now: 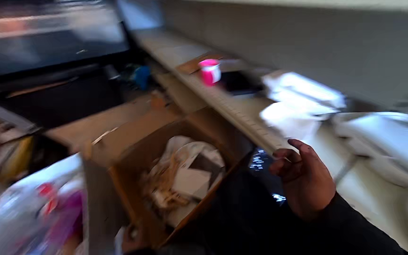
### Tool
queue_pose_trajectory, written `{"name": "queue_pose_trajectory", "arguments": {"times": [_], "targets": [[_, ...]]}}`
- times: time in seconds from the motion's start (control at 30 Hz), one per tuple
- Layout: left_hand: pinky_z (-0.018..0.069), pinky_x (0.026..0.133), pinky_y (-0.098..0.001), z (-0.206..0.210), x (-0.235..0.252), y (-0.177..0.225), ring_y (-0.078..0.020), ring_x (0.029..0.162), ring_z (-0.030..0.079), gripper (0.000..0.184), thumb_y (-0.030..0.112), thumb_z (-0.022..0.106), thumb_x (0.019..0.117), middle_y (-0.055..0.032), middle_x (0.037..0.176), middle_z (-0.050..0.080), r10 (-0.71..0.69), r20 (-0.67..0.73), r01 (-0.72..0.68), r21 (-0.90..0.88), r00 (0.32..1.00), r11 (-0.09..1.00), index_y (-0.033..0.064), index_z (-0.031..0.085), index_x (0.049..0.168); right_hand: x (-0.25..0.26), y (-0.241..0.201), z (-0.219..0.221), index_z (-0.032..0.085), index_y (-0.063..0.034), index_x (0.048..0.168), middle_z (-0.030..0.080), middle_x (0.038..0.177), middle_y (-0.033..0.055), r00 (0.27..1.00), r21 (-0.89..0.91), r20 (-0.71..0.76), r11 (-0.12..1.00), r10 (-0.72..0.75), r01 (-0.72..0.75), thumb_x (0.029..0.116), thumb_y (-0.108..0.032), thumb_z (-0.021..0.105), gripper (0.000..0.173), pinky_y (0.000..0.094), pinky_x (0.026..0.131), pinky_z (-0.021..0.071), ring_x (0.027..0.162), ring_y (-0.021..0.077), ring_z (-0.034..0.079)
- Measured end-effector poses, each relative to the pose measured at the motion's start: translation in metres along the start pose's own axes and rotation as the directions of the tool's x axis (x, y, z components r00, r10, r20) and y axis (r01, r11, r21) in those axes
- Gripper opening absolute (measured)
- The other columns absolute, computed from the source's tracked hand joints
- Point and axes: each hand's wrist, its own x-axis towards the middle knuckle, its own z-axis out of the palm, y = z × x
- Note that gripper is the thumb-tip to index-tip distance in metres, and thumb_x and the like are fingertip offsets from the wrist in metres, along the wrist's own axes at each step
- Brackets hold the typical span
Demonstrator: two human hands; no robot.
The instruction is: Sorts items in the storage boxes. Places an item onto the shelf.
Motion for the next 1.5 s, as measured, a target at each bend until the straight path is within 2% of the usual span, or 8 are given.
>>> {"name": "queue_pose_trajectory", "arguments": {"times": [0.03, 0.13, 0.3, 0.6, 0.87, 1.1, 1.27, 1.5], "targets": [[0.0581, 0.085, -0.0401, 0.033, 0.039, -0.079, -0.035, 0.092, 0.07, 0.045, 0.026, 0.068, 0.0946, -0.0334, 0.101, 0.069, 0.225, -0.311, -0.239, -0.006, 0.924, 0.971, -0.0156, 0.068, 0.11, 0.004, 0.027, 0.018, 0.056, -0.0108, 0.125, 0.076, 0.091, 0.0076, 0.985, -0.109, 0.17, 0.994, 0.021, -0.002, 0.1092, -0.028, 0.04, 0.028, 0.0381, 0.065, 0.0646, 0.07, 0.0208, 0.074], [0.0488, 0.105, -0.0568, 0.032, 0.082, -0.129, -0.0365, 0.118, 0.065, 0.049, 0.035, 0.066, 0.0999, -0.0235, 0.124, 0.067, -0.051, -0.076, 0.046, -0.065, 0.996, 0.997, 0.0005, 0.062, 0.134, 0.045, 0.119, 0.071, 0.065, -0.0067, 0.128, 0.076, 0.103, 0.0073, 0.769, -0.651, 0.519, 0.756, 0.374, 0.071, 0.0968, -0.032, 0.072, 0.041, 0.0416, 0.084, 0.0629, 0.089, 0.0196, 0.074], [0.048, 0.105, -0.058, 0.028, 0.08, -0.119, -0.0357, 0.12, 0.065, 0.046, 0.034, 0.064, 0.1012, -0.0215, 0.128, 0.067, -0.143, -0.048, 0.14, -0.061, 0.988, 0.988, 0.0045, 0.062, 0.137, 0.104, 0.276, 0.127, 0.07, 0.0027, 0.114, 0.069, 0.115, 0.0264, 0.43, -0.845, 0.346, 0.078, 0.834, 0.529, 0.084, -0.053, 0.079, 0.064, 0.0704, 0.094, 0.0484, 0.111, 0.0445, 0.065], [0.0508, 0.102, -0.0558, 0.03, 0.084, -0.123, -0.0306, 0.115, 0.068, 0.047, 0.039, 0.065, 0.0998, -0.0165, 0.123, 0.07, -0.165, -0.047, 0.158, -0.12, 0.985, 0.98, 0.009, 0.064, 0.135, 0.053, 0.327, 0.171, 0.068, 0.0039, 0.113, 0.068, 0.114, 0.0252, 0.376, -0.841, 0.24, -0.001, 0.895, 0.541, 0.0809, -0.037, 0.084, 0.054, 0.0639, 0.092, 0.0501, 0.11, 0.0411, 0.065], [0.0547, 0.092, -0.0569, 0.03, 0.085, -0.122, -0.0308, 0.1, 0.071, 0.045, 0.04, 0.068, 0.0987, -0.0166, 0.112, 0.072, -0.221, -0.017, 0.214, -0.178, 0.975, 0.96, 0.0127, 0.064, 0.135, 0.047, 0.336, 0.164, 0.066, -0.0054, 0.121, 0.064, 0.124, 0.0208, 0.59, -0.748, 0.436, -0.091, 0.679, 0.657, 0.0612, -0.061, 0.09, 0.085, 0.0643, 0.082, 0.054, 0.113, 0.0421, 0.063], [0.0528, 0.098, -0.0574, 0.029, 0.085, -0.122, -0.0297, 0.11, 0.069, 0.046, 0.041, 0.067, 0.0985, -0.0154, 0.12, 0.071, -0.183, -0.024, 0.176, -0.18, 0.983, 0.968, 0.0126, 0.065, 0.134, 0.009, 0.362, 0.173, 0.052, -0.0271, 0.15, 0.039, 0.164, -0.0009, -0.442, 0.22, 0.579, 0.391, 0.685, 0.894, 0.0595, -0.004, 0.09, 0.101, 0.0695, 0.124, 0.0072, 0.158, 0.0315, 0.018], [0.052, 0.098, -0.0587, 0.03, 0.084, -0.125, -0.0305, 0.111, 0.069, 0.046, 0.042, 0.067, 0.0978, -0.0152, 0.12, 0.071, -0.178, -0.036, 0.168, -0.193, 0.983, 0.967, 0.0133, 0.066, 0.133, 0.012, 0.346, 0.197, 0.072, -0.0054, 0.114, 0.068, 0.128, 0.0132, -0.423, 0.265, 0.562, 0.329, 0.711, 0.906, 0.0916, 0.001, 0.064, 0.025, 0.0676, 0.124, 0.0114, 0.144, 0.0375, 0.042], [0.053, 0.096, -0.0592, 0.03, 0.082, -0.121, -0.0313, 0.106, 0.07, 0.045, 0.04, 0.068, 0.0986, -0.016, 0.119, 0.071, -0.214, -0.013, 0.205, -0.238, 0.977, 0.949, 0.0142, 0.065, 0.135, 0.098, 0.288, 0.215, 0.076, -0.019, 0.111, 0.074, 0.101, 0.0122, -0.01, -0.16, 0.731, 0.186, 0.682, 0.969, 0.0868, -0.02, 0.076, 0.025, 0.0665, 0.084, 0.0529, 0.097, 0.0375, 0.07]]}}
